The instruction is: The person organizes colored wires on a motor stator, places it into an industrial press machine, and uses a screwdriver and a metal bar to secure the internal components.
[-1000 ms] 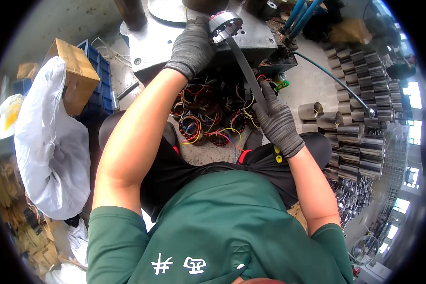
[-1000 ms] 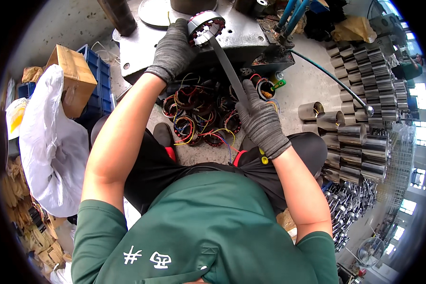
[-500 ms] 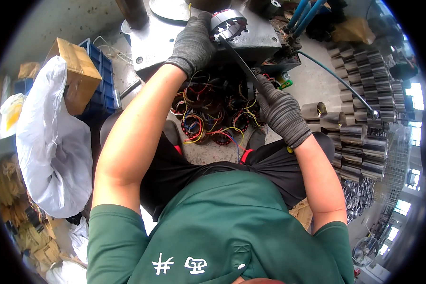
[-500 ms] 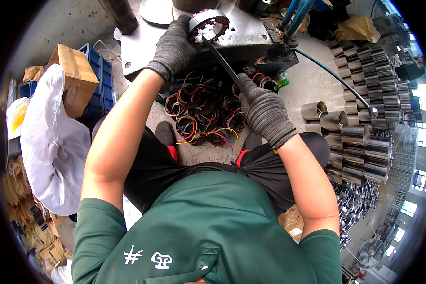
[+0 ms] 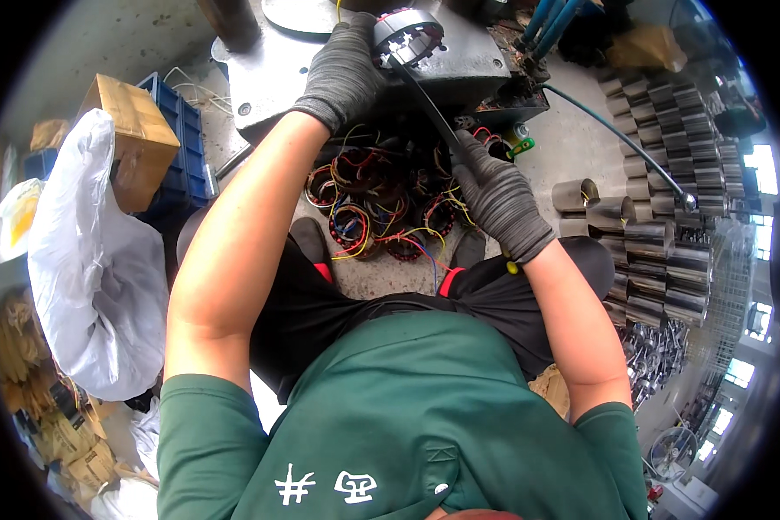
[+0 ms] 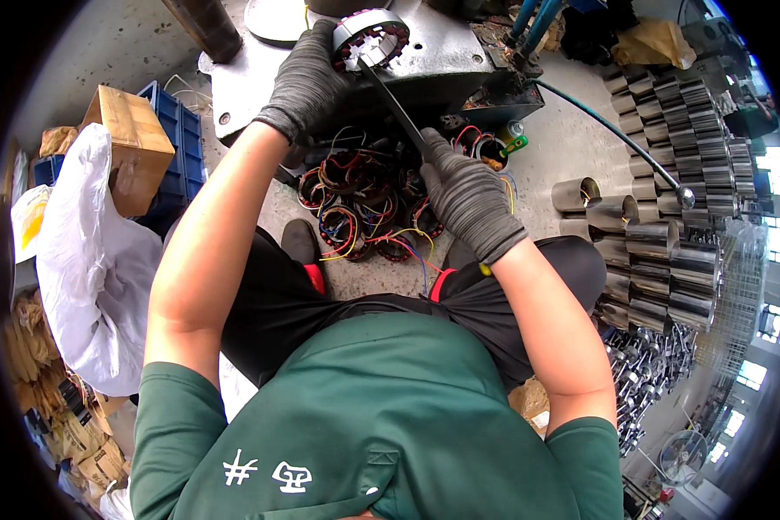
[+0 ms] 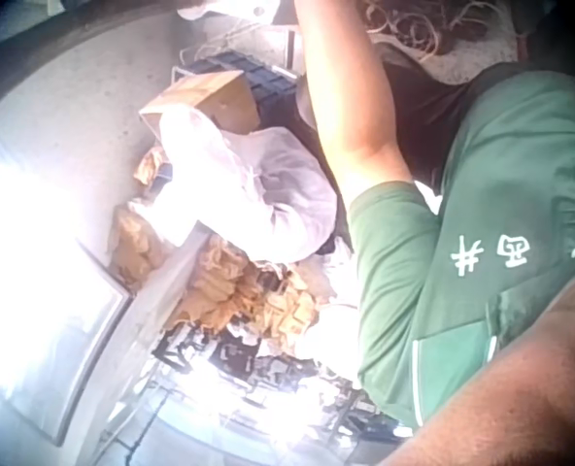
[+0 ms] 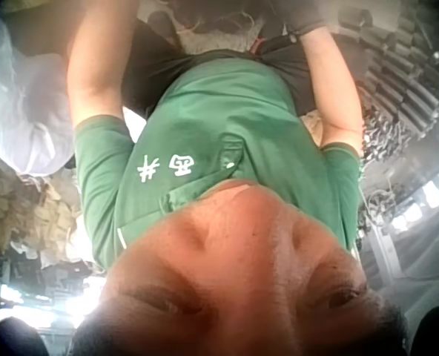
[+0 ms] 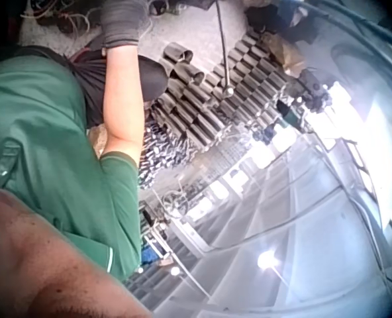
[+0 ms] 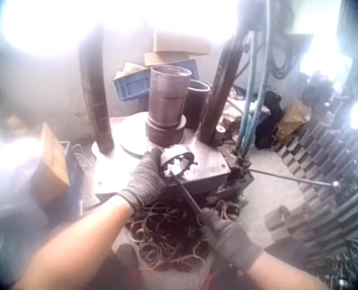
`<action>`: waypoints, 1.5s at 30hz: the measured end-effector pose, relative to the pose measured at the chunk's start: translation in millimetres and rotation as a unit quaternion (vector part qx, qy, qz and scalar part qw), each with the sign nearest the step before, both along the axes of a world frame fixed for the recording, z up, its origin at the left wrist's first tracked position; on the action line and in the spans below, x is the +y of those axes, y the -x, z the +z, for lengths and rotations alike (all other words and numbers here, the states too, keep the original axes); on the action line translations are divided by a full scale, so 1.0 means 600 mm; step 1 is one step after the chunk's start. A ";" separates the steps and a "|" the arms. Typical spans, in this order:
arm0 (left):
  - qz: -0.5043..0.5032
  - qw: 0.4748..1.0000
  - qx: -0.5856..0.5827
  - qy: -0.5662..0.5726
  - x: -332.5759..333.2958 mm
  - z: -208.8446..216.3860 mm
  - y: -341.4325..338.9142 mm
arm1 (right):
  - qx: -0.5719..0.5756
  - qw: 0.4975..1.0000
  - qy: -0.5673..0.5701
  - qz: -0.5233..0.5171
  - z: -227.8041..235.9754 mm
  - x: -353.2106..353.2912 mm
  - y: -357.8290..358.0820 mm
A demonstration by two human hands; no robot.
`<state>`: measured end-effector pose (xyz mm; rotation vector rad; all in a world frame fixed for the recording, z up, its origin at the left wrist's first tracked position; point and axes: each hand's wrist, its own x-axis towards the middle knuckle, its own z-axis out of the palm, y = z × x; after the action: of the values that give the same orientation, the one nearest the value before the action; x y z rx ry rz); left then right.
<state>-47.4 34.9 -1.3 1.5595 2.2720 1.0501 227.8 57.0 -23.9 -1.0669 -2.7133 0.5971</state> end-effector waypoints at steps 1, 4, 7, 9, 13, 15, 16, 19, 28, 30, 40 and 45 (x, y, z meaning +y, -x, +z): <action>-0.004 1.000 -0.001 -0.001 0.006 -0.002 0.000 | -0.001 1.000 -0.001 -0.004 -0.016 0.006 -0.005; -0.010 1.000 0.008 0.004 0.013 -0.011 0.001 | 0.153 0.987 0.043 0.027 -0.026 0.013 -0.007; 0.005 1.000 0.017 -0.011 0.003 -0.014 0.011 | -0.101 0.994 0.022 -0.027 0.049 -0.011 0.040; 0.013 0.999 0.018 -0.038 0.011 -0.024 0.017 | -0.167 0.981 0.083 -0.057 0.069 -0.017 0.053; -0.006 0.999 0.019 -0.026 0.029 -0.024 0.013 | 0.114 0.964 0.238 -0.035 -0.022 0.028 0.001; 0.007 0.999 0.030 -0.021 0.023 -0.022 0.020 | 0.085 0.980 0.176 -0.027 0.020 0.006 0.030; 0.018 0.999 0.039 -0.014 0.014 -0.025 0.025 | -0.089 0.989 0.116 -0.024 0.058 -0.011 0.060; 0.012 1.000 0.017 -0.011 0.017 -0.024 0.031 | -0.222 0.974 0.033 -0.032 0.051 -0.017 0.058; 0.018 0.999 0.031 -0.007 0.023 -0.033 0.037 | -0.081 0.997 0.017 -0.006 0.037 -0.009 0.053; 0.012 0.999 0.029 -0.023 0.035 -0.032 0.031 | 0.190 0.976 0.091 0.056 -0.033 0.021 0.026; 0.003 0.999 -0.018 -0.035 0.011 -0.030 -0.016 | -0.040 0.996 -0.073 0.026 0.013 0.069 0.109; 0.017 1.000 0.014 -0.022 0.016 -0.035 -0.014 | 0.034 0.998 -0.043 0.020 -0.026 0.054 0.057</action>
<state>-39.2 44.7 -22.5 1.5657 2.3178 1.1005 193.7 89.5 -39.6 -0.9562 -2.6822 0.5084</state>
